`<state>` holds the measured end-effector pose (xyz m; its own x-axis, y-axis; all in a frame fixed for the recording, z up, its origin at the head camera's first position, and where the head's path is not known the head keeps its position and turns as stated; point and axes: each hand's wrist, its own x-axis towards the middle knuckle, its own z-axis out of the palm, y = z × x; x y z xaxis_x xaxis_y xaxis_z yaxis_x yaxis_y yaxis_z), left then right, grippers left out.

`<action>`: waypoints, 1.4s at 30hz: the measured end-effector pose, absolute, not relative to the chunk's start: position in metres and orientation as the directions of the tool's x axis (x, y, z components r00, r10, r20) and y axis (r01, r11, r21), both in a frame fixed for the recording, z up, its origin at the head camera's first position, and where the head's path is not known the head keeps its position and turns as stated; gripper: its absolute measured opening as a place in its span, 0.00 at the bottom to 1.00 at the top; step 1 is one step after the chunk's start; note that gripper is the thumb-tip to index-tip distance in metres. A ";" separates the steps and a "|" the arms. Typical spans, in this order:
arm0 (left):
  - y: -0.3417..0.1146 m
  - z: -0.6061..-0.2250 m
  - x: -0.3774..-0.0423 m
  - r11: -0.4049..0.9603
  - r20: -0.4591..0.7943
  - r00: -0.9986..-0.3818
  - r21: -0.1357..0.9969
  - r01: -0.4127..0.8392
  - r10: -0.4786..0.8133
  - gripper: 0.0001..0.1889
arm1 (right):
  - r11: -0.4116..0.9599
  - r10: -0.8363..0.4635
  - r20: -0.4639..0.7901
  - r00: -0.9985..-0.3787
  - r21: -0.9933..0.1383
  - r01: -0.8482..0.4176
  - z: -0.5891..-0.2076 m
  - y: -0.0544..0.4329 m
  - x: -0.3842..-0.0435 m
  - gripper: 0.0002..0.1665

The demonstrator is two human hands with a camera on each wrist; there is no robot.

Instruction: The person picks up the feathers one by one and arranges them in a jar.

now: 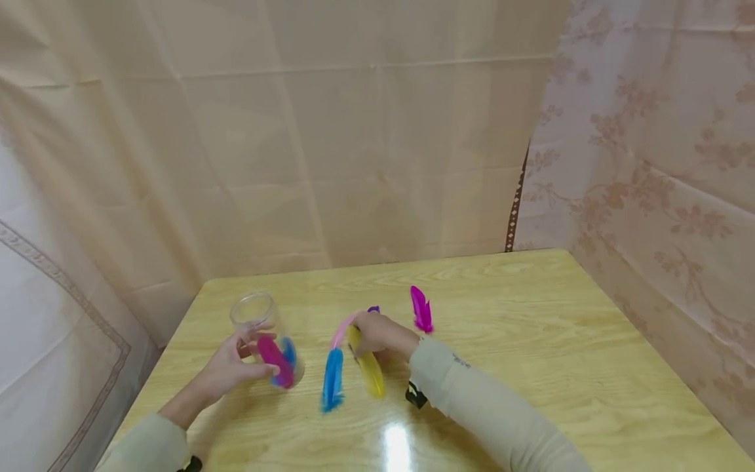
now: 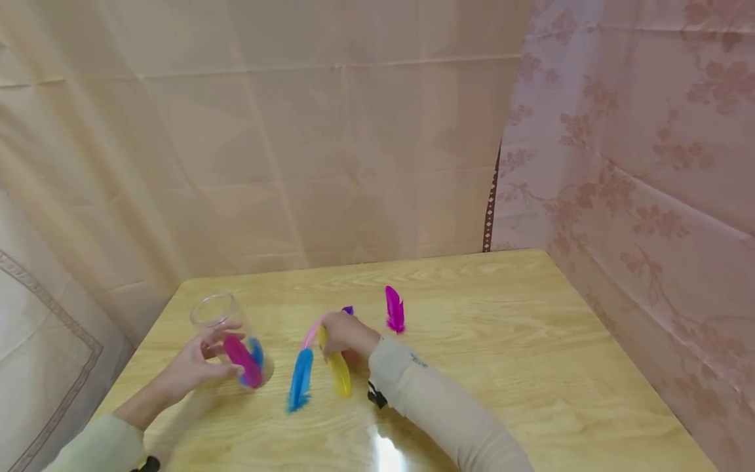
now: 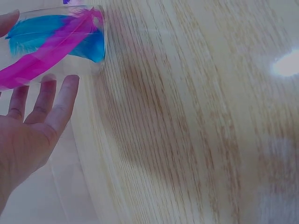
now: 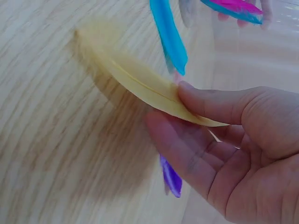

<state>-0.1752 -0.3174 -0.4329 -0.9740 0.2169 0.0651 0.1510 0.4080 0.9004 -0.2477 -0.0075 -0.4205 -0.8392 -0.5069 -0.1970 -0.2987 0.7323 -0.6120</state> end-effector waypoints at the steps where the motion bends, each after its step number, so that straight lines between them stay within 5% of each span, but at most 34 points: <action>1: -0.318 -0.433 -0.175 0.409 0.062 -0.975 0.901 0.147 0.214 0.40 | 0.715 -0.516 -0.189 -0.835 -0.632 -0.299 -0.418 -0.009 -0.248 0.21; 14: -0.319 -0.434 -0.174 0.433 0.061 -0.977 0.889 0.147 0.206 0.39 | 0.419 -0.637 -0.136 -0.759 -0.887 -0.194 -0.367 -0.030 -0.246 0.26; 24: -0.319 -0.433 -0.175 0.435 0.088 -0.971 0.882 0.179 0.221 0.38 | 0.278 -0.667 -0.026 -0.745 -0.936 -0.216 -0.356 -0.038 -0.250 0.16; 42: -0.317 -0.430 -0.176 0.439 0.070 -0.972 0.883 0.165 0.225 0.39 | 0.182 -0.670 0.062 -0.739 -0.952 -0.245 -0.340 -0.047 -0.249 0.20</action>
